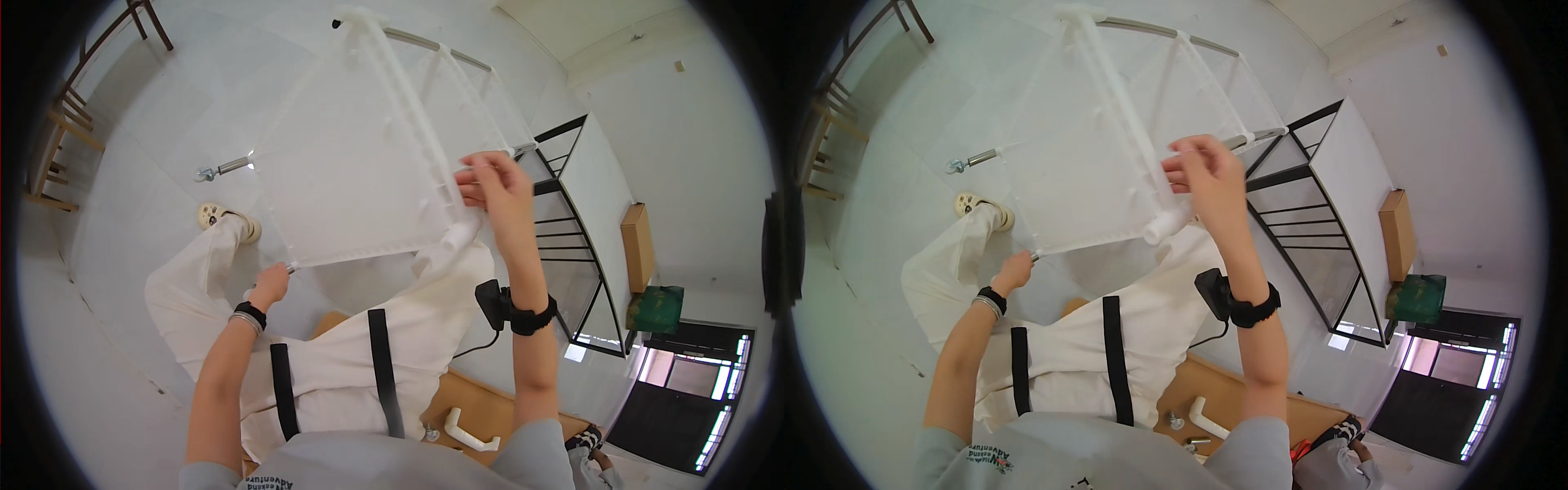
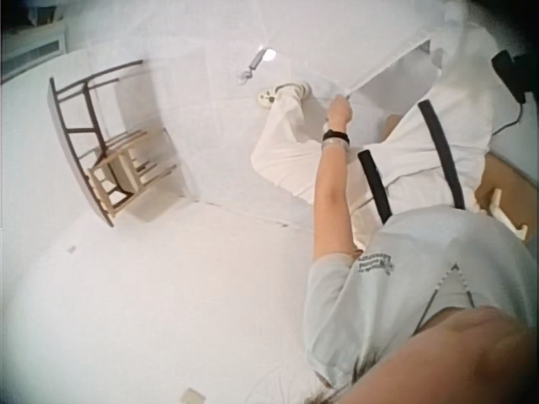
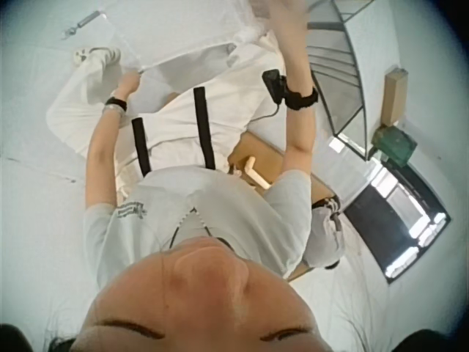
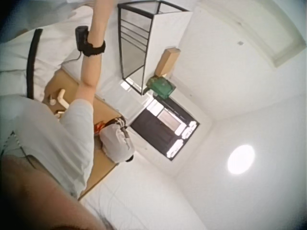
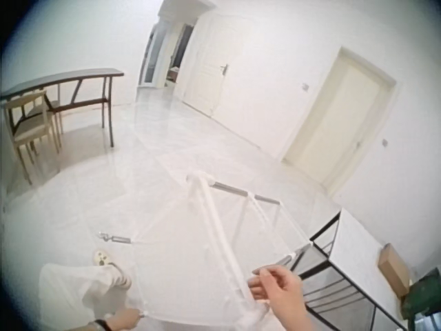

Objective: The recorder is assembling a white plastic and metal rolling utility cart.

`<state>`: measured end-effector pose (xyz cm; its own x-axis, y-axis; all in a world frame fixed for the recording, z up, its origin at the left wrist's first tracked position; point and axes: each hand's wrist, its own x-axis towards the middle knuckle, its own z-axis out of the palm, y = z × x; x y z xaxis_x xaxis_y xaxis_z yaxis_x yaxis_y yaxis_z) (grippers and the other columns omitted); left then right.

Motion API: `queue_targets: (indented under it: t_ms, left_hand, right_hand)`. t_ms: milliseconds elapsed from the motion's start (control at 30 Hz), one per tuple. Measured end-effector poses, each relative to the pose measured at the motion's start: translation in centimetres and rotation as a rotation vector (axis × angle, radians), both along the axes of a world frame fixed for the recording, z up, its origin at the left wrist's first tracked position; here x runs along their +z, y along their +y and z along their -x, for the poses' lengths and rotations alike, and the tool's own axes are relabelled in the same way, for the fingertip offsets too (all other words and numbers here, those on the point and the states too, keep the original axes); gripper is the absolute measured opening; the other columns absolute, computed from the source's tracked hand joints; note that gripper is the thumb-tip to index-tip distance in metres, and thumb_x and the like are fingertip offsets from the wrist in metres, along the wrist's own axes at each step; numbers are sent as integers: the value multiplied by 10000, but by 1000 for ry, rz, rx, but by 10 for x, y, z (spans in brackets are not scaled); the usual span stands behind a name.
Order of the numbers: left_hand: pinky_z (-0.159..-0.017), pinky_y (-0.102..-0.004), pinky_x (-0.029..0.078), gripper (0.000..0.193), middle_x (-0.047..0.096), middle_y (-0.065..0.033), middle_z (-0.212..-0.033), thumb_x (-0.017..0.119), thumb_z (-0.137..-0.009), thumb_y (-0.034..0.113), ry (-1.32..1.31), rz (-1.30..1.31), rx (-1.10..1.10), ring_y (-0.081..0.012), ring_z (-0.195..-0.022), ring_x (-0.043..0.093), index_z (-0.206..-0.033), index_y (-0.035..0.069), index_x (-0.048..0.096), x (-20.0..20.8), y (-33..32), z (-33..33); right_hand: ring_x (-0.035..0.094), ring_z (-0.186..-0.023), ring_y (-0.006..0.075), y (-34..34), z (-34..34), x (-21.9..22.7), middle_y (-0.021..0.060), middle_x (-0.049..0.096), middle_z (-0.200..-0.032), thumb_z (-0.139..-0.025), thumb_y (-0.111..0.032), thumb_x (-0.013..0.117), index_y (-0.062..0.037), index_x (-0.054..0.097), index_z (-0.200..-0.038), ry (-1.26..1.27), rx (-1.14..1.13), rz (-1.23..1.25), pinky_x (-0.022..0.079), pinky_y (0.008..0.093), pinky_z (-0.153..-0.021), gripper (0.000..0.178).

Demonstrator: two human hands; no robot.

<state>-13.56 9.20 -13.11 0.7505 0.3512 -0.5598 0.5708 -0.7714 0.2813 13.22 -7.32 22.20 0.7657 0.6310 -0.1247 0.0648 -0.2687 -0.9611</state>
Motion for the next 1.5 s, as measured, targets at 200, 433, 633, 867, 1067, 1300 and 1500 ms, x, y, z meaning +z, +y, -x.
queue_targets:
  t_ms: [200,433,633,867,1067,1300,1500]
  left_hand:
    - [-711,-413,476,144,592,-165,-880,494,-778,59,-54,-85,-50,-310,-845,594,-915,21,477,12,-4,1]
    - [-704,-401,472,122,590,-153,-866,490,-784,63,-62,-91,-39,-302,-828,595,-900,28,478,9,0,0]
    - [-681,-431,473,140,598,-162,-835,499,-812,140,-127,-115,-77,-315,-791,598,-892,27,482,12,13,1]
    - [-679,-443,466,194,607,-164,-862,526,-816,205,11,-97,47,-335,-822,588,-922,43,527,67,87,9]
    - [-683,-421,466,206,614,-140,-874,558,-802,227,68,-225,-34,-310,-823,594,-894,44,555,176,125,20]
    - [-659,-385,463,170,618,-131,-790,632,-729,197,42,-494,-46,-304,-772,598,-798,44,604,273,146,29]
    - [-620,-378,454,142,607,-131,-694,683,-639,133,-121,-577,59,-289,-687,606,-668,40,580,339,119,30]
  right_hand:
    - [598,-650,172,-56,-52,4,84,588,-725,-819,-83,511,8,552,-952,-210,-339,-195,470,241,-585,166]
    - [542,-883,242,-41,-85,-97,154,524,-1009,-668,-35,652,-59,530,-1069,-1270,-105,345,442,322,-743,420]
    - [499,-624,259,5,-93,-109,104,530,-633,-611,-94,722,-45,572,-741,-969,113,143,383,371,-642,205]
    - [444,-530,213,26,-85,-100,77,458,-532,-613,-44,701,-15,532,-642,-886,-51,-53,337,316,-497,174]
    - [406,-539,122,27,-72,-84,21,427,-546,-619,-19,697,-6,535,-669,-657,-159,-138,320,252,-489,171]
    - [274,-544,40,21,-56,-61,-62,286,-558,-685,-45,684,-45,429,-605,-395,-271,-227,233,207,-483,267]
    - [257,-572,41,4,-66,-69,-78,317,-602,-731,-63,678,-103,339,-570,-239,-295,-391,225,216,-512,378]
